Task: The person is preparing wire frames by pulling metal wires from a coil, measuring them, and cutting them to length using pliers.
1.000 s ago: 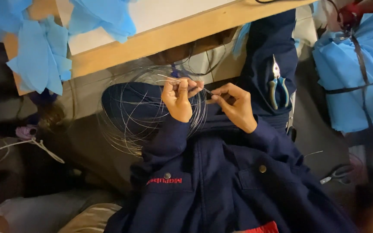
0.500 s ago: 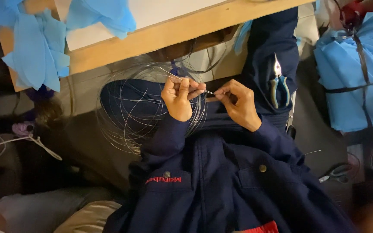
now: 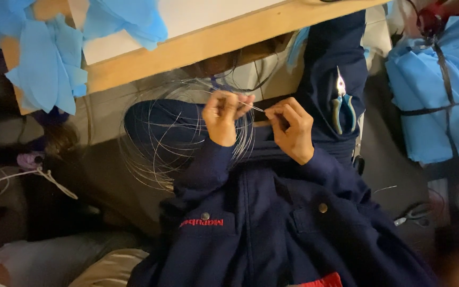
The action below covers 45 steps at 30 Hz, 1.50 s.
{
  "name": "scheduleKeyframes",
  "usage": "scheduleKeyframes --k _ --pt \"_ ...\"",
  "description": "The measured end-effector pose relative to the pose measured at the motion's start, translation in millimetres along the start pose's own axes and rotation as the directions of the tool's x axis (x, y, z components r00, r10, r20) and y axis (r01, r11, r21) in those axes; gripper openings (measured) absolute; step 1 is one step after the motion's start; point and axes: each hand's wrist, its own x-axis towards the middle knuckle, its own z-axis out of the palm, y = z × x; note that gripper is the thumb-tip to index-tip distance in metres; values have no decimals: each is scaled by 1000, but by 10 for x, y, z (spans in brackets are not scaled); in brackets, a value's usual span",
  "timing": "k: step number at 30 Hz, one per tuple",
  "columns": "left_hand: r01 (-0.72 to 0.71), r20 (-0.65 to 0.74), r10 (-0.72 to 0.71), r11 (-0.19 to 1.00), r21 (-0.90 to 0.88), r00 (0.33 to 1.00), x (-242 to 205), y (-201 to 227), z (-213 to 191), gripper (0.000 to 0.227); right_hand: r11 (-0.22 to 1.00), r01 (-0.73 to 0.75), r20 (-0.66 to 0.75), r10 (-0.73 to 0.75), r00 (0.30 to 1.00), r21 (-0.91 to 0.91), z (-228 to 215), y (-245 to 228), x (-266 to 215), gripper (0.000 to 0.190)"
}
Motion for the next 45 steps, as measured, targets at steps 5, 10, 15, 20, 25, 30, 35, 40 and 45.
scheduleKeyframes --k 5,10,15,20,25,30,35,40,45 --pt "-156 268 36 883 443 963 -68 -32 61 5 999 -39 14 40 999 -24 5 114 -33 4" --pt "-188 214 90 847 497 973 -99 46 114 6 965 -201 59 194 979 169 92 319 -218 22" --pt "-59 86 34 950 307 996 -11 29 -3 10 584 -556 300 481 824 591 217 481 -510 49" --pt "-6 99 -18 972 234 995 -8 110 -9 11 808 -343 134 319 938 480 70 447 -395 25" --pt "30 94 -50 980 195 994 -10 156 59 8 968 -161 119 140 983 193 -197 255 -114 19" --pt "49 92 -68 981 190 993 -21 81 56 8 987 -79 139 60 988 138 -332 200 37 20" --pt "82 31 -88 981 174 996 -72 -171 32 6 997 -37 182 24 983 67 -374 353 -9 21" --pt "155 -46 -150 979 129 988 -157 -792 -231 7 985 -173 219 168 961 1 -294 764 -348 14" --pt "199 -78 -188 964 175 979 -246 -942 -303 9 942 -291 167 318 933 -169 -353 652 -565 20"
